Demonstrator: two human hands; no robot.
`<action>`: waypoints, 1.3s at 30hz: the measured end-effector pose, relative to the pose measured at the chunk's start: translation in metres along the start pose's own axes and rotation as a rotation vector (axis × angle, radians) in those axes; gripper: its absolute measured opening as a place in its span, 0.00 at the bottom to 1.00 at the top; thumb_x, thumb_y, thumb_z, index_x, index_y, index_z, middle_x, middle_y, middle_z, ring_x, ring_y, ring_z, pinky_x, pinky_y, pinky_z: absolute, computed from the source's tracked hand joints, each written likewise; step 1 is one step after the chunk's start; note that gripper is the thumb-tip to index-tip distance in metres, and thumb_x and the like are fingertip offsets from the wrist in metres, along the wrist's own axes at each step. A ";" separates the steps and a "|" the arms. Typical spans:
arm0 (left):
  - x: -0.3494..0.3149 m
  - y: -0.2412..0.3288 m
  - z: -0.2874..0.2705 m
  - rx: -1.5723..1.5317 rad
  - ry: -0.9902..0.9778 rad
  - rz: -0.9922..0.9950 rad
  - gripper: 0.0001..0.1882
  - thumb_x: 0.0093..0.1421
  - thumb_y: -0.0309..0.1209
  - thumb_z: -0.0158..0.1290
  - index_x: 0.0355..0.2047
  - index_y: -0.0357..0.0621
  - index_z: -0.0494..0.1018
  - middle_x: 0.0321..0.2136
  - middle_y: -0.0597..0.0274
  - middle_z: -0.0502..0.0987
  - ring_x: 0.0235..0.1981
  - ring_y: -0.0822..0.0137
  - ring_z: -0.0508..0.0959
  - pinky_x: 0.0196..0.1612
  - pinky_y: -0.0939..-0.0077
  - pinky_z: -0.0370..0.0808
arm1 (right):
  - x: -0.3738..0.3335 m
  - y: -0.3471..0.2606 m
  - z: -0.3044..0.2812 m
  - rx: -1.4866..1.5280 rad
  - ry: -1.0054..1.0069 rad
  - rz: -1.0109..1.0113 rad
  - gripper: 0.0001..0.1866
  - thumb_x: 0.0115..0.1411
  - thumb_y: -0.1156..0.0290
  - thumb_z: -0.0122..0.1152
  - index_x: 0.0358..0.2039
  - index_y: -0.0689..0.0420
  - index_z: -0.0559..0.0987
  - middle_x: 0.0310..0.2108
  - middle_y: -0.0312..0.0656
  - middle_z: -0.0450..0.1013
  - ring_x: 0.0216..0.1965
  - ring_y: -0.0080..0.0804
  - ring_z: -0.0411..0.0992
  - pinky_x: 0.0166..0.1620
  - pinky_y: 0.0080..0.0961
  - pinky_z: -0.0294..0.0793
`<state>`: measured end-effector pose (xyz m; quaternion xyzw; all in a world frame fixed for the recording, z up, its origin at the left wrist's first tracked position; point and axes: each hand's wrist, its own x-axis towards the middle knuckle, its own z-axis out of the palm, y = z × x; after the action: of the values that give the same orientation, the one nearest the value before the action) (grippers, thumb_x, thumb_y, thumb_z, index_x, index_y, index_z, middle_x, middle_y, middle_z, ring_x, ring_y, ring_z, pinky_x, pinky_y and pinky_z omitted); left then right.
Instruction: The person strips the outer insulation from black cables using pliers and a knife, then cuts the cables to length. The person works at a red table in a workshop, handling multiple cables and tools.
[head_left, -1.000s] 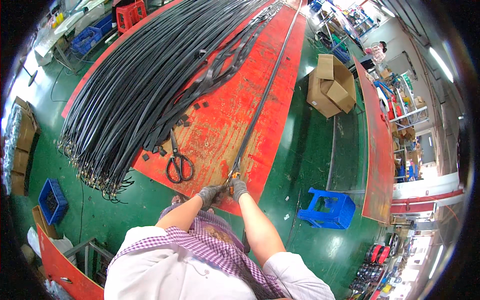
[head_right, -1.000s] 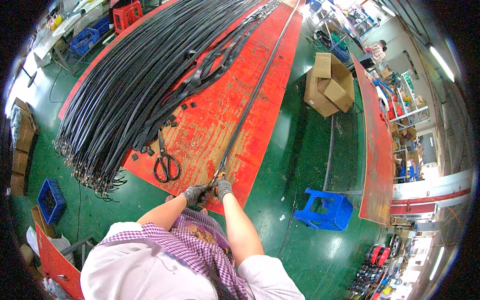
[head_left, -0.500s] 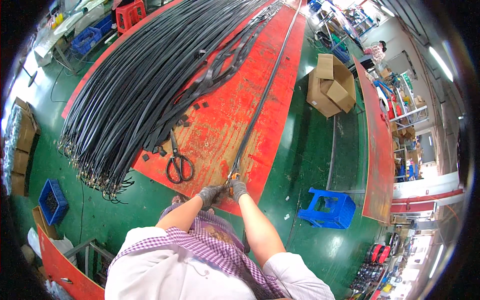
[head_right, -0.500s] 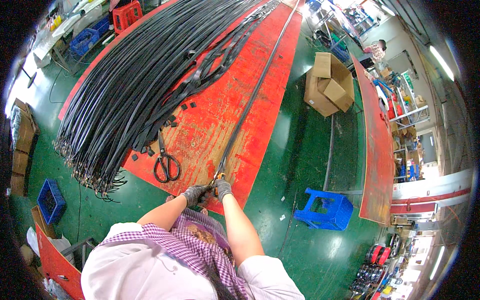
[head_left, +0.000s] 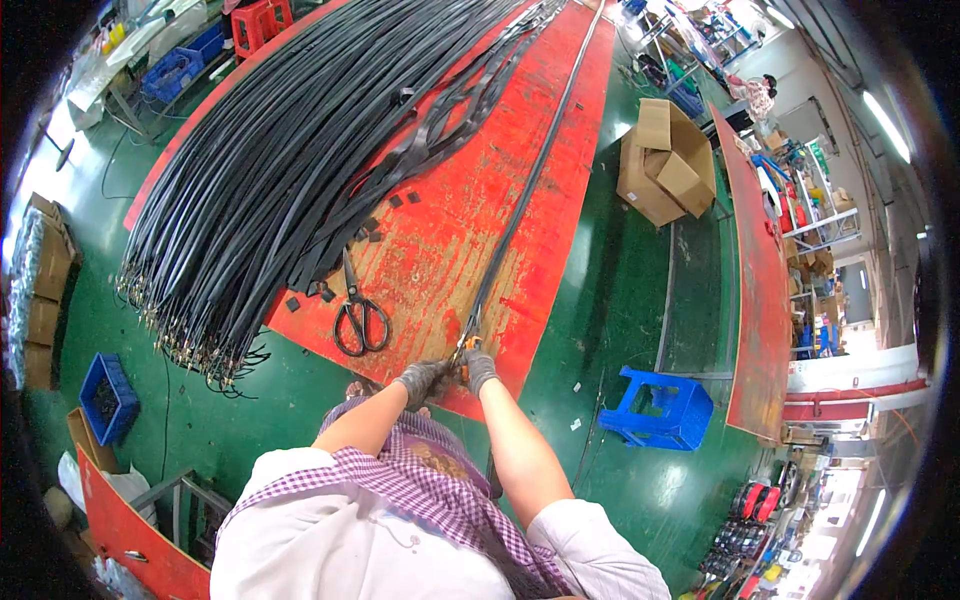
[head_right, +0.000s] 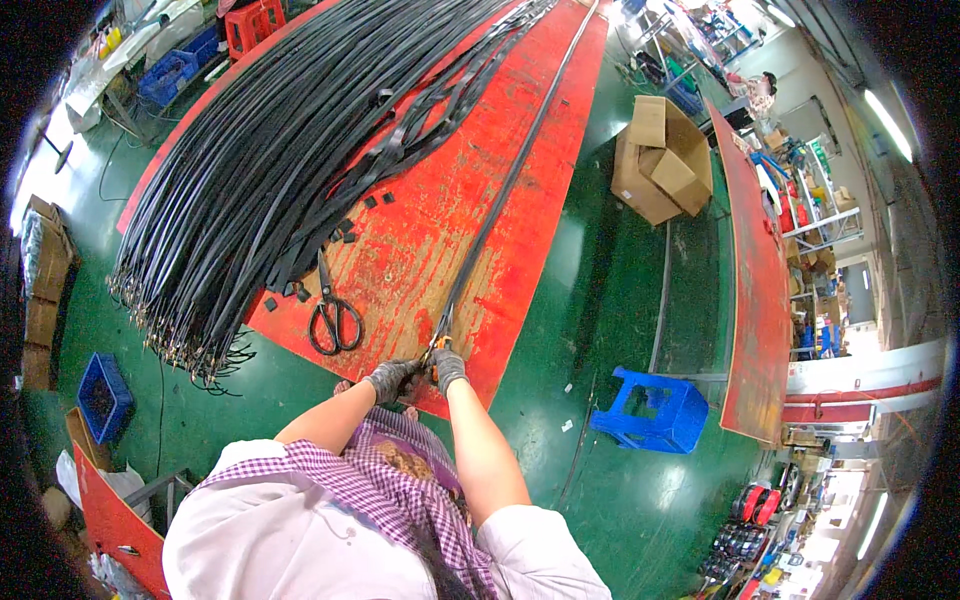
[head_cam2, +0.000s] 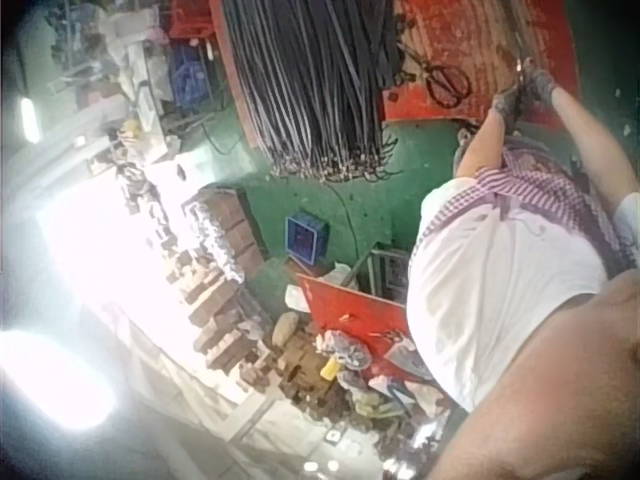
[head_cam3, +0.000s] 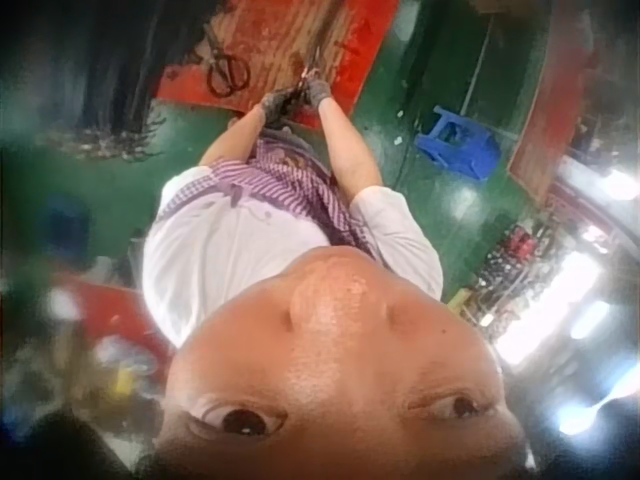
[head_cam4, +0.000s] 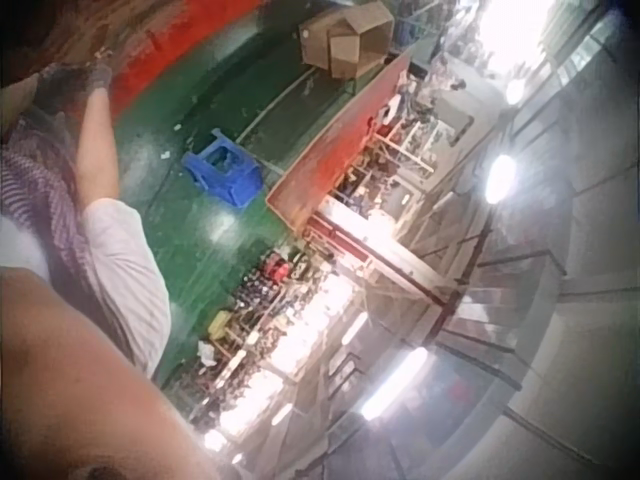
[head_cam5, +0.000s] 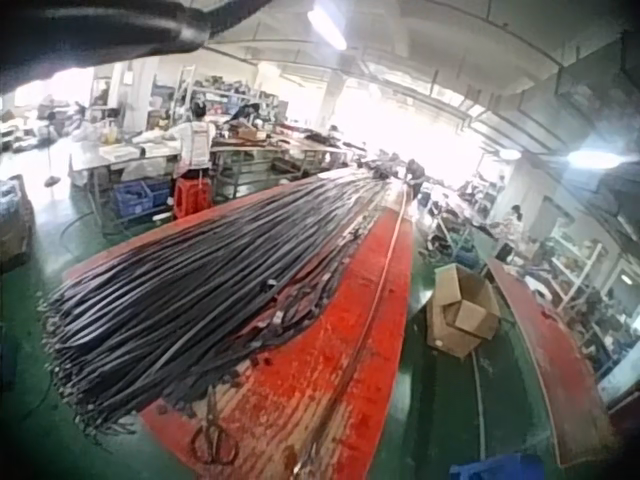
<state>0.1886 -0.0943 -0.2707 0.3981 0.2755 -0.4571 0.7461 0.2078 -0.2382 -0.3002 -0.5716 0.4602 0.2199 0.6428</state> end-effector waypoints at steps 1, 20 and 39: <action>0.003 0.000 -0.002 -0.015 -0.014 -0.002 0.09 0.52 0.37 0.48 0.22 0.47 0.68 0.11 0.69 0.64 0.10 0.74 0.60 0.11 0.78 0.56 | 0.006 0.000 0.001 -0.027 0.008 -0.054 0.10 0.42 0.63 0.52 0.17 0.57 0.70 0.14 0.39 0.63 0.15 0.29 0.62 0.17 0.28 0.60; 0.002 0.001 -0.003 -0.083 -0.012 -0.038 0.13 0.55 0.41 0.42 0.22 0.47 0.66 0.12 0.66 0.65 0.09 0.71 0.62 0.11 0.76 0.58 | 0.002 -0.001 -0.001 0.039 -0.107 0.040 0.04 0.45 0.70 0.47 0.16 0.51 0.64 0.09 0.35 0.59 0.07 0.28 0.58 0.10 0.25 0.58; 0.012 -0.006 -0.005 0.042 -0.021 -0.004 0.09 0.54 0.38 0.43 0.23 0.49 0.69 0.13 0.67 0.65 0.11 0.71 0.63 0.15 0.80 0.62 | 0.012 -0.005 0.003 -0.256 0.070 0.016 0.05 0.35 0.72 0.51 0.17 0.58 0.69 0.16 0.42 0.63 0.14 0.33 0.62 0.17 0.29 0.62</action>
<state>0.1877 -0.0970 -0.2851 0.4084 0.2588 -0.4683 0.7396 0.2189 -0.2392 -0.3076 -0.6526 0.4551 0.2620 0.5462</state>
